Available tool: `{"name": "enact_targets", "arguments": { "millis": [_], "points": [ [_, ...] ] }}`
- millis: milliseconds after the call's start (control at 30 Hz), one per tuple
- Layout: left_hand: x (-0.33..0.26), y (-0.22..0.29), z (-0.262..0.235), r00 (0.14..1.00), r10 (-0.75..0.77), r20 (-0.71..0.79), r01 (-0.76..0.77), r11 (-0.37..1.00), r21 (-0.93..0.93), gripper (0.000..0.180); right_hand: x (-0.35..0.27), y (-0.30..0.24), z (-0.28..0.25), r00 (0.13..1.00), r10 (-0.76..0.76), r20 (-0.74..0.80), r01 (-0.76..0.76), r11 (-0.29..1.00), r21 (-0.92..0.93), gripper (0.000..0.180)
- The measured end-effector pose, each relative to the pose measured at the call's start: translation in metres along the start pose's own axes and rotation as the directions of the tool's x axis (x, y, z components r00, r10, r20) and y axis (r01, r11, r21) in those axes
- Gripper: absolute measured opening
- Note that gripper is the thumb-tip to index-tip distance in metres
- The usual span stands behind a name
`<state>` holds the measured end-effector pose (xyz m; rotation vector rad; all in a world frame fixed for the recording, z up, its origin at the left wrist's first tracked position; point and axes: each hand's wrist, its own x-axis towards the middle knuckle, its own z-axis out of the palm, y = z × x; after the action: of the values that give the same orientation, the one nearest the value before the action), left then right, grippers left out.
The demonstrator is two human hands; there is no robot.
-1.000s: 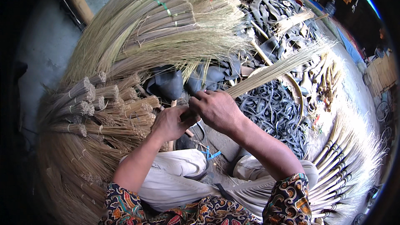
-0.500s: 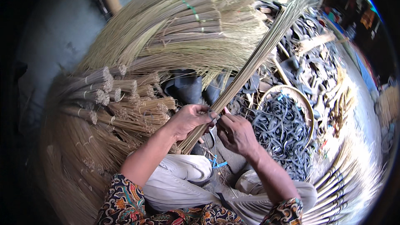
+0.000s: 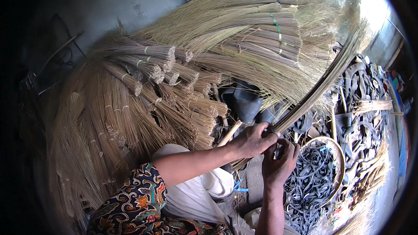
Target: The person sits on the floor and assembles brooms by gathering bundles of straw, aligning them, and securing them with black rubber strips. They repeatedly pick up straw bundles, wrap the strips around the base, and place the finished brooms aside.
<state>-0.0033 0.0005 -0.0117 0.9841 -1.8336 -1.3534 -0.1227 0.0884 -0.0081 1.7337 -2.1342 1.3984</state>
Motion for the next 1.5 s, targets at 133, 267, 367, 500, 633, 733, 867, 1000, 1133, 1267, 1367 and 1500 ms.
{"name": "enact_targets", "arguments": {
  "millis": [133, 267, 367, 500, 633, 733, 867, 1000, 1133, 1267, 1367, 1500],
  "points": [
    [-0.005, 0.003, -0.002, 0.999, -0.03, 0.014, 0.029, 0.997, 0.076, 0.053, 0.005, 0.0, 0.004, 0.995, -0.098, -0.025, 0.094, 0.989, -0.11, 0.02],
    [-0.005, 0.003, -0.008, 0.996, 0.017, 0.083, -0.021, 0.998, 0.053, 0.053, 0.018, 0.009, -0.003, 0.992, -0.109, 0.07, 0.118, 0.984, -0.132, 0.023],
    [-0.004, -0.003, -0.01, 0.993, 0.038, 0.116, -0.04, 0.999, 0.016, 0.05, 0.018, 0.023, -0.01, 0.966, -0.217, 0.139, 0.236, 0.962, -0.136, 0.023],
    [-0.004, -0.007, 0.004, 0.979, 0.203, -0.003, -0.191, 0.915, -0.356, 0.04, -0.004, 0.026, -0.017, 0.922, 0.173, 0.347, -0.344, 0.779, 0.525, 0.046],
    [-0.006, 0.005, 0.007, 0.98, 0.193, 0.051, -0.135, 0.828, -0.544, 0.044, -0.043, -0.007, 0.001, 0.76, 0.209, 0.615, -0.605, 0.573, 0.553, 0.056],
    [0.004, 0.022, 0.0, 0.998, 0.015, -0.064, -0.052, 0.765, -0.642, 0.033, -0.061, -0.023, 0.013, 0.809, 0.406, 0.425, -0.52, 0.832, 0.195, 0.04],
    [0.007, 0.035, -0.024, 0.952, -0.114, 0.286, 0.288, 0.654, -0.699, 0.045, -0.064, -0.011, 0.006, 0.526, 0.235, 0.817, -0.774, 0.529, 0.346, 0.027],
    [0.002, 0.047, -0.019, 0.962, -0.059, 0.268, 0.219, 0.753, -0.621, 0.029, -0.068, -0.001, 0.001, 0.666, 0.2, 0.719, -0.674, 0.574, 0.465, 0.029],
    [0.013, 0.071, -0.019, 0.987, -0.125, -0.104, 0.015, 0.706, -0.709, 0.036, -0.082, 0.015, 0.009, 0.801, 0.321, 0.506, -0.495, 0.831, 0.255, 0.025],
    [0.011, 0.08, -0.011, 0.933, 0.163, 0.322, 0.148, 0.642, -0.752, 0.047, -0.089, 0.048, 0.0, 0.604, 0.041, 0.796, -0.643, 0.616, 0.456, 0.043],
    [0.013, 0.071, 0.022, 0.996, 0.021, 0.084, 0.032, 0.809, -0.586, 0.045, -0.081, 0.063, -0.02, 0.744, 0.08, 0.663, -0.358, 0.886, 0.294, 0.087],
    [0.026, 0.049, 0.061, 0.997, 0.069, -0.039, -0.079, 0.859, -0.505, 0.041, -0.067, 0.09, -0.086, 0.938, 0.283, 0.202, -0.326, 0.917, 0.23, 0.08]
  ]
}}
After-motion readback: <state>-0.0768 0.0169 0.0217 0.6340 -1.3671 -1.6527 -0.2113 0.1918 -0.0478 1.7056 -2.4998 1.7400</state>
